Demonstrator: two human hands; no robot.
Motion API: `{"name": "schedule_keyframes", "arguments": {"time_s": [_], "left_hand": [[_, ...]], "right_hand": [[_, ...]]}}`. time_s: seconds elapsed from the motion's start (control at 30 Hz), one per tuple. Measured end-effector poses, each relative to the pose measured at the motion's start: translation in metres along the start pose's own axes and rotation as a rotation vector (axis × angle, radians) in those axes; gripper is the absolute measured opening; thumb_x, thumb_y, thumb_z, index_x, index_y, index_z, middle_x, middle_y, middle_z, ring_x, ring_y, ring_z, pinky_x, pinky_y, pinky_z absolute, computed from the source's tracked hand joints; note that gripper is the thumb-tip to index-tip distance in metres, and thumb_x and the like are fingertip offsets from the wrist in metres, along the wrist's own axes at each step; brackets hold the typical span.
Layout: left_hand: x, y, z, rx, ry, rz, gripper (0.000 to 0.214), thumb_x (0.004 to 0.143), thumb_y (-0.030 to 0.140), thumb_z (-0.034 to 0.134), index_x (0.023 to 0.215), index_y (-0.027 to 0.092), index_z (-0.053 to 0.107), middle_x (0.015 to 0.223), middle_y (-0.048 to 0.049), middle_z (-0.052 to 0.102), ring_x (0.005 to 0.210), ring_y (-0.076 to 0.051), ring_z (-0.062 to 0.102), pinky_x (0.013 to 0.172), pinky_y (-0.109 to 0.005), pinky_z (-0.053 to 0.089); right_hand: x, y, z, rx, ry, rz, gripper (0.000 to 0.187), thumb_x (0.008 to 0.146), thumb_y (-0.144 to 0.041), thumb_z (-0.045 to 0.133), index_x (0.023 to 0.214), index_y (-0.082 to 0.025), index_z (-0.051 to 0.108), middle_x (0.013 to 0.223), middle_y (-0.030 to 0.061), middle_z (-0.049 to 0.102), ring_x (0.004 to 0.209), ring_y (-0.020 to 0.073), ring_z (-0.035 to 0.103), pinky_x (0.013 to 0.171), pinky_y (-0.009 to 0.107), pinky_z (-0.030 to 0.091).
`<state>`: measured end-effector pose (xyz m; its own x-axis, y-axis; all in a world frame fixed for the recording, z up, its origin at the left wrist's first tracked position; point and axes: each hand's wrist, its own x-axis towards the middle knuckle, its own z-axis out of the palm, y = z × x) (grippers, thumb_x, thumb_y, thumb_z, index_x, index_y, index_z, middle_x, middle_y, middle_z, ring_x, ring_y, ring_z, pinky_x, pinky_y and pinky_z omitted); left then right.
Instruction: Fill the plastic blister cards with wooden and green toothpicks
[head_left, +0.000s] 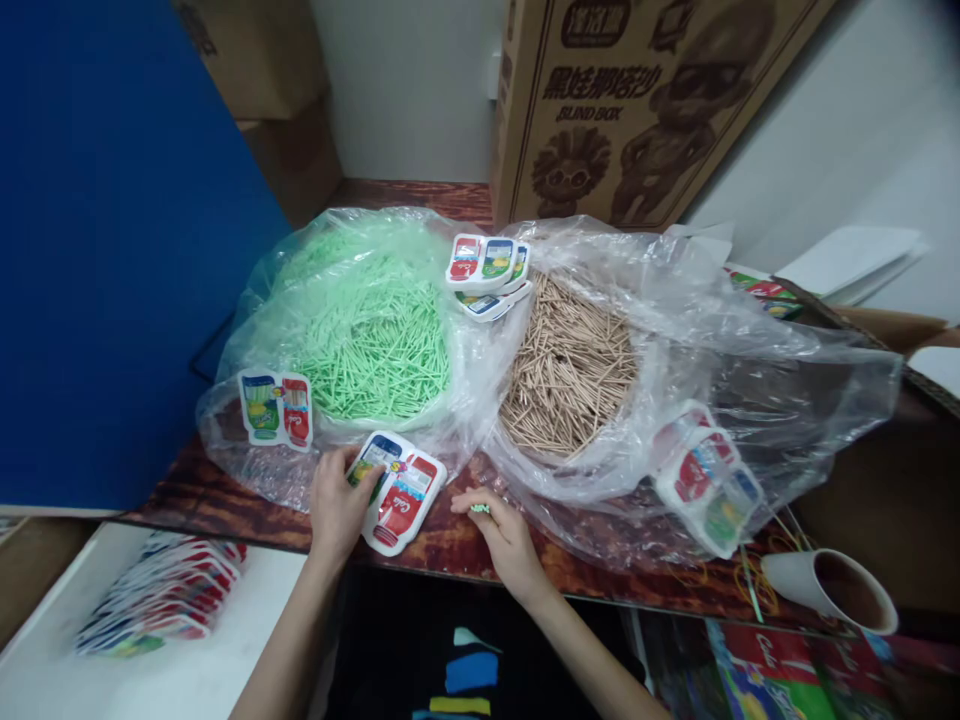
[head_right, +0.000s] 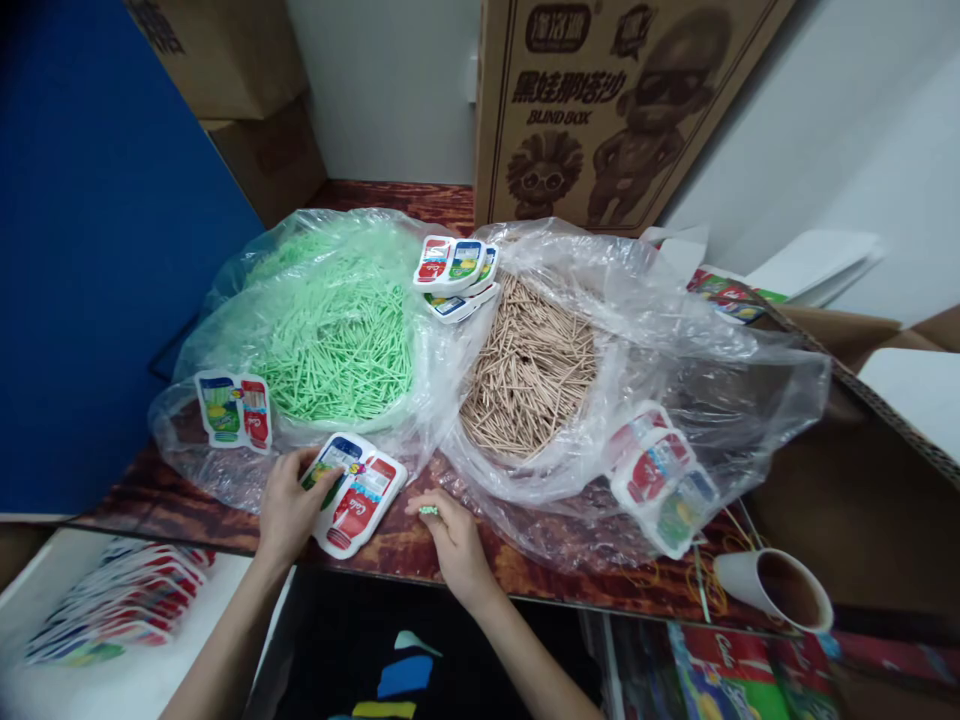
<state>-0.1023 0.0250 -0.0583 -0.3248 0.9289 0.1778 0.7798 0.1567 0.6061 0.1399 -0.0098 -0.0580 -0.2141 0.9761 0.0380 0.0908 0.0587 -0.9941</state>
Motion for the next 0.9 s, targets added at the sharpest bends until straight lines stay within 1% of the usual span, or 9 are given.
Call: {"name": "schedule_keyframes", "arguments": {"time_s": [0.1, 0.17, 0.33, 0.47, 0.57, 0.67, 0.8, 0.9], "left_hand": [[0.0043, -0.0030, 0.0009, -0.057, -0.005, -0.073, 0.024, 0.073, 0.042, 0.063, 0.083, 0.021, 0.056, 0.083, -0.0024, 0.058, 0.081, -0.024, 0.059, 0.075, -0.037, 0.047], [0.0067, -0.0040, 0.0007, -0.082, -0.013, -0.087, 0.021, 0.073, 0.041, 0.062, 0.080, 0.022, 0.055, 0.080, -0.0012, 0.058, 0.078, -0.023, 0.059, 0.074, -0.036, 0.046], [0.0088, -0.0026, -0.0009, -0.057, -0.005, -0.045, 0.022, 0.076, 0.043, 0.058, 0.083, 0.021, 0.058, 0.081, -0.0026, 0.057, 0.081, -0.024, 0.058, 0.076, -0.037, 0.046], [0.0075, -0.0018, -0.0005, -0.056, 0.040, -0.031, 0.025, 0.076, 0.042, 0.058, 0.089, 0.021, 0.062, 0.084, -0.0040, 0.059, 0.085, -0.026, 0.058, 0.080, -0.038, 0.046], [0.0061, -0.0039, -0.0004, -0.152, 0.074, -0.130, 0.027, 0.075, 0.042, 0.059, 0.092, 0.020, 0.061, 0.083, -0.0026, 0.062, 0.079, -0.023, 0.060, 0.076, -0.036, 0.047], [0.0048, -0.0073, -0.0015, -0.221, 0.098, -0.211, 0.026, 0.074, 0.043, 0.061, 0.086, 0.020, 0.060, 0.072, 0.0012, 0.061, 0.068, -0.019, 0.060, 0.066, -0.030, 0.046], [0.0035, -0.0099, -0.0036, -0.237, 0.102, -0.189, 0.022, 0.075, 0.041, 0.060, 0.077, 0.019, 0.061, 0.063, 0.0026, 0.059, 0.059, -0.017, 0.057, 0.059, -0.028, 0.044], [0.0035, -0.0096, -0.0059, -0.239, 0.115, -0.146, 0.020, 0.075, 0.039, 0.059, 0.074, 0.019, 0.062, 0.067, 0.0010, 0.061, 0.064, -0.017, 0.057, 0.064, -0.028, 0.046]], "right_hand": [[-0.0003, 0.0011, 0.0000, 0.002, -0.002, -0.018, 0.021, 0.093, -0.019, 0.048, 0.089, -0.023, 0.068, 0.095, 0.0031, 0.070, 0.097, 0.0188, 0.063, 0.097, 0.034, 0.041], [-0.0005, 0.0015, 0.0002, -0.003, 0.003, -0.020, 0.021, 0.093, -0.019, 0.048, 0.090, -0.023, 0.069, 0.096, 0.0033, 0.070, 0.097, 0.0189, 0.063, 0.098, 0.034, 0.041], [-0.0002, 0.0010, 0.0007, -0.005, 0.014, -0.013, 0.020, 0.093, -0.022, 0.048, 0.089, -0.023, 0.069, 0.096, 0.0037, 0.071, 0.097, 0.0194, 0.064, 0.097, 0.035, 0.043], [0.0000, -0.0002, 0.0011, -0.004, 0.012, -0.015, 0.020, 0.093, -0.023, 0.048, 0.089, -0.022, 0.068, 0.096, 0.0041, 0.071, 0.096, 0.0193, 0.064, 0.097, 0.035, 0.042], [-0.0002, -0.0006, 0.0008, -0.009, 0.014, -0.007, 0.020, 0.093, -0.024, 0.048, 0.090, -0.022, 0.068, 0.096, 0.0043, 0.070, 0.096, 0.0196, 0.064, 0.097, 0.036, 0.042], [0.0000, -0.0013, 0.0006, -0.011, 0.013, 0.000, 0.021, 0.093, -0.025, 0.048, 0.090, -0.023, 0.068, 0.095, 0.0041, 0.070, 0.096, 0.0197, 0.064, 0.097, 0.036, 0.042], [0.0009, -0.0023, 0.0006, -0.014, 0.017, 0.006, 0.021, 0.092, -0.025, 0.048, 0.089, -0.023, 0.069, 0.094, 0.0043, 0.071, 0.095, 0.0198, 0.064, 0.095, 0.036, 0.043], [0.0010, -0.0009, 0.0007, -0.012, 0.018, 0.004, 0.021, 0.092, -0.023, 0.049, 0.089, -0.023, 0.069, 0.094, 0.0041, 0.070, 0.093, 0.0195, 0.064, 0.095, 0.036, 0.043]]}}
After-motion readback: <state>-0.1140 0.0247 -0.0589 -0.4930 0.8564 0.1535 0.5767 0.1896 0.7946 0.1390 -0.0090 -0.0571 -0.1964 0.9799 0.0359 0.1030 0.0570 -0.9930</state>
